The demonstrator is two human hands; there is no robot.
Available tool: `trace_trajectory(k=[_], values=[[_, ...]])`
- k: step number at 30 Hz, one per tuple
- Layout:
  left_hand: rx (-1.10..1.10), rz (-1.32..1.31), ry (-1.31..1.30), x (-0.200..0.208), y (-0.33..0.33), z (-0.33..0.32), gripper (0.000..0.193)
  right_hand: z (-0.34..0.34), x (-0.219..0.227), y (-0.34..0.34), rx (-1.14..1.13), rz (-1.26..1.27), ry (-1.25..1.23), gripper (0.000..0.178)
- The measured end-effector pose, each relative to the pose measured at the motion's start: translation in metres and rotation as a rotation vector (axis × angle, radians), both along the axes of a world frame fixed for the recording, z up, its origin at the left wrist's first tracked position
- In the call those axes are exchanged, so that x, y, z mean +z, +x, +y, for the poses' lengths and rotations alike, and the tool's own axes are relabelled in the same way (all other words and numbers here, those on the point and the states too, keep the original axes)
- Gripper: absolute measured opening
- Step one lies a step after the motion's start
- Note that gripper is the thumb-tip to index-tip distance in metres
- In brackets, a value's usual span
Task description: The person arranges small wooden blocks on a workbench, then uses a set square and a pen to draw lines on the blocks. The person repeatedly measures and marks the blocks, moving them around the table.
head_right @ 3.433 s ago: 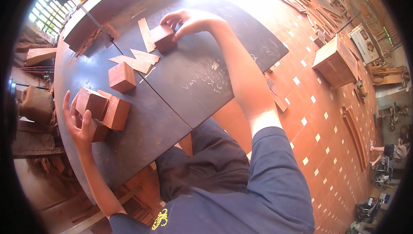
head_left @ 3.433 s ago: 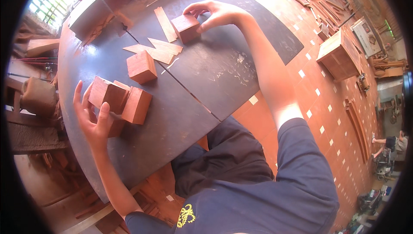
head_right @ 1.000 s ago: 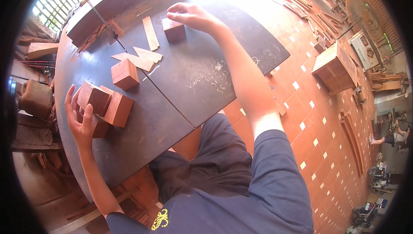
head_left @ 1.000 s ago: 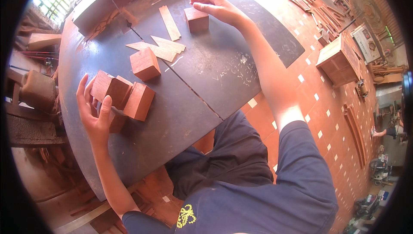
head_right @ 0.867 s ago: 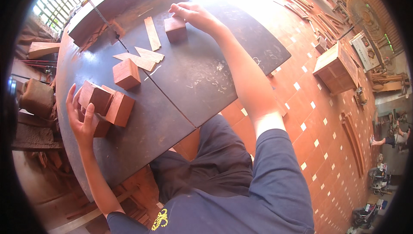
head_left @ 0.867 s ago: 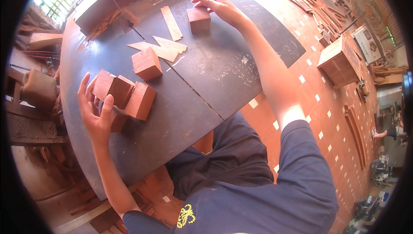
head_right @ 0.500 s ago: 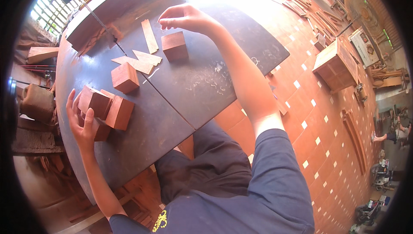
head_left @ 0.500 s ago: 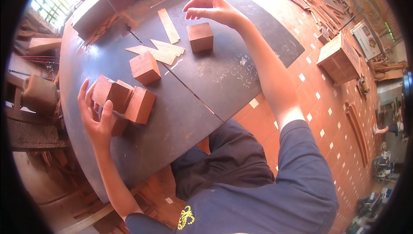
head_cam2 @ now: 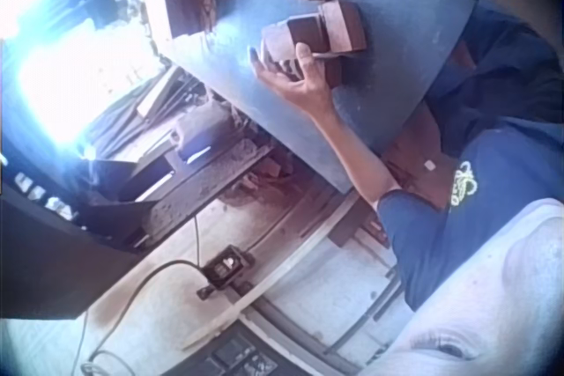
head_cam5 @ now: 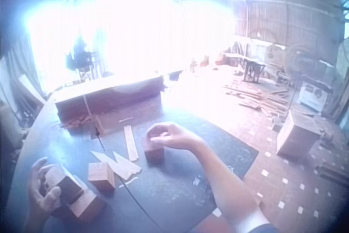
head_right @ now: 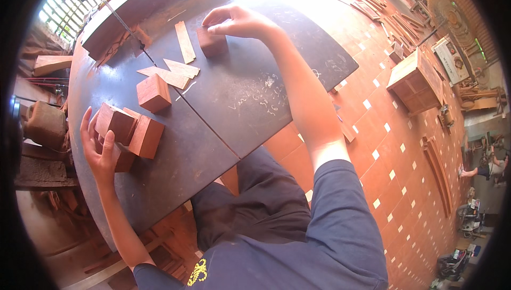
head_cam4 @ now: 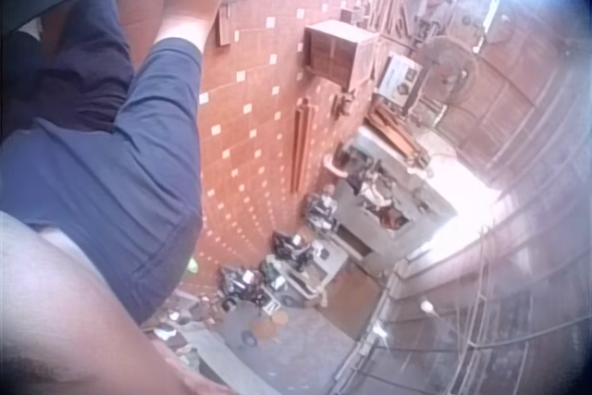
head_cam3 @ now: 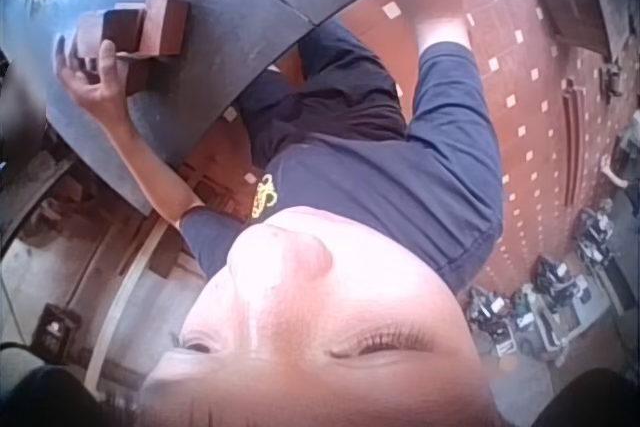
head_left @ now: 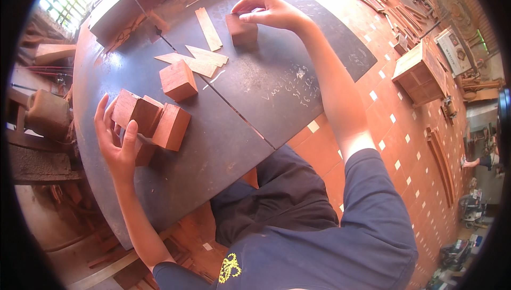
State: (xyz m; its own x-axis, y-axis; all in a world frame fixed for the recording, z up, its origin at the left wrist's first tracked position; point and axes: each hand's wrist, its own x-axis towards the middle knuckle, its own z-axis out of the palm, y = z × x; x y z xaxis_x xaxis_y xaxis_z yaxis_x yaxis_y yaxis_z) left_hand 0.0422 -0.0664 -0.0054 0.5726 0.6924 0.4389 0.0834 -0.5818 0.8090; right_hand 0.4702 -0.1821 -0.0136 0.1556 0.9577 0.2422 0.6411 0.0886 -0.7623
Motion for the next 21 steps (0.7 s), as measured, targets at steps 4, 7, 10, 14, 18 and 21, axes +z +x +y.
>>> trace_trajectory(k=[4,7,10,14,18,21], values=[[-0.002,-0.002,-0.005,-0.001,0.0,0.001,0.072,0.001,0.001,-0.003,-0.06,0.008,-0.085,0.043],[-0.005,-0.011,-0.009,0.0,0.0,-0.002,0.072,-0.001,-0.004,0.001,-0.05,-0.022,-0.088,0.053],[0.016,0.014,0.014,0.002,0.001,-0.003,0.072,-0.003,-0.006,-0.005,-0.059,-0.113,-0.064,0.061],[0.015,0.006,0.003,0.001,0.001,-0.003,0.072,-0.003,-0.004,0.005,0.045,-0.065,-0.104,0.064],[0.012,0.008,0.001,0.003,0.001,-0.003,0.072,0.002,-0.001,0.005,0.454,0.097,-0.12,0.064],[0.003,-0.002,-0.001,0.002,0.001,-0.001,0.072,0.006,-0.003,0.0,0.525,0.293,-0.114,0.06]])
